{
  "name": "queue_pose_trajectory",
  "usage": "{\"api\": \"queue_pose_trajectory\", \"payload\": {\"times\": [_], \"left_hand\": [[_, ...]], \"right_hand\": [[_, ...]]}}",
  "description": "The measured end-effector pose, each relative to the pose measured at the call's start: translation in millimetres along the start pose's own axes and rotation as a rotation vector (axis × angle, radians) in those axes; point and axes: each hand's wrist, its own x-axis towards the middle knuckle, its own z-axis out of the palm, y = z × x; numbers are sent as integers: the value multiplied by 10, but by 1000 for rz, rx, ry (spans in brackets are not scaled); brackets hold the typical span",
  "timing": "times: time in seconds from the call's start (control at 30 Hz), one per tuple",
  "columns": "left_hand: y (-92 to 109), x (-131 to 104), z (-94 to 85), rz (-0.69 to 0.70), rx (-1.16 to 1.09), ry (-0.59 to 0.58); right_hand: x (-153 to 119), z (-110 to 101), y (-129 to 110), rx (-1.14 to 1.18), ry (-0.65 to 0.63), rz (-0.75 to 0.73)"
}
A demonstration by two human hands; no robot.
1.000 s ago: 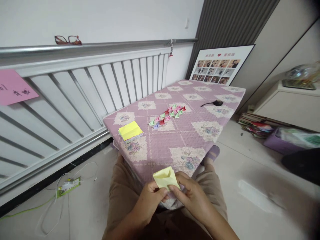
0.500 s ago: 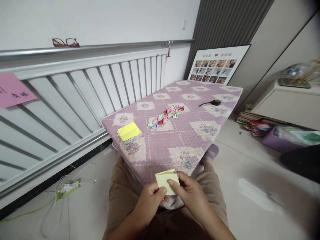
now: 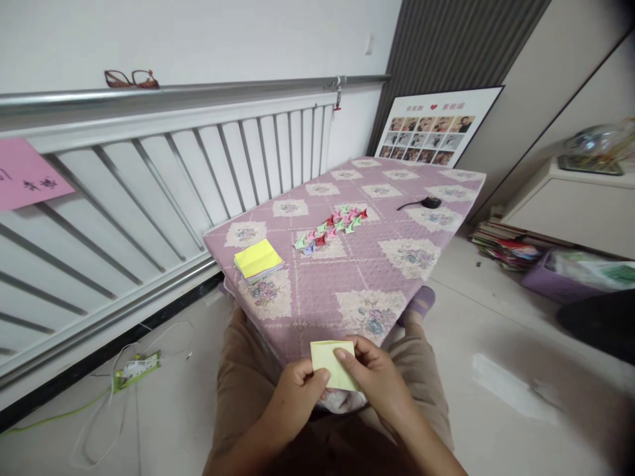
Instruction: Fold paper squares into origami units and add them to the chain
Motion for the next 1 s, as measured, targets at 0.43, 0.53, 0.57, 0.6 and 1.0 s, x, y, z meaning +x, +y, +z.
{"api": "queue_pose_trajectory", "payload": {"times": [0.43,0.53,0.57,0.6,1.0], "left_hand": [[27,8,-92,-35,70,-56],[-29,45,-110,-57,86,-127],[-57,64,-109,-62,95,-150],[-90,85,-106,-69,102,-169],[-322,215,-213,216,691,52]], "right_hand": [[89,49,167,-118,122,-20],[129,38,216,-249,127,-75],[155,35,240,-301,137,-99],[189,31,268,-351,145,-120],[731,-74,585,-706,43,-242]]}}
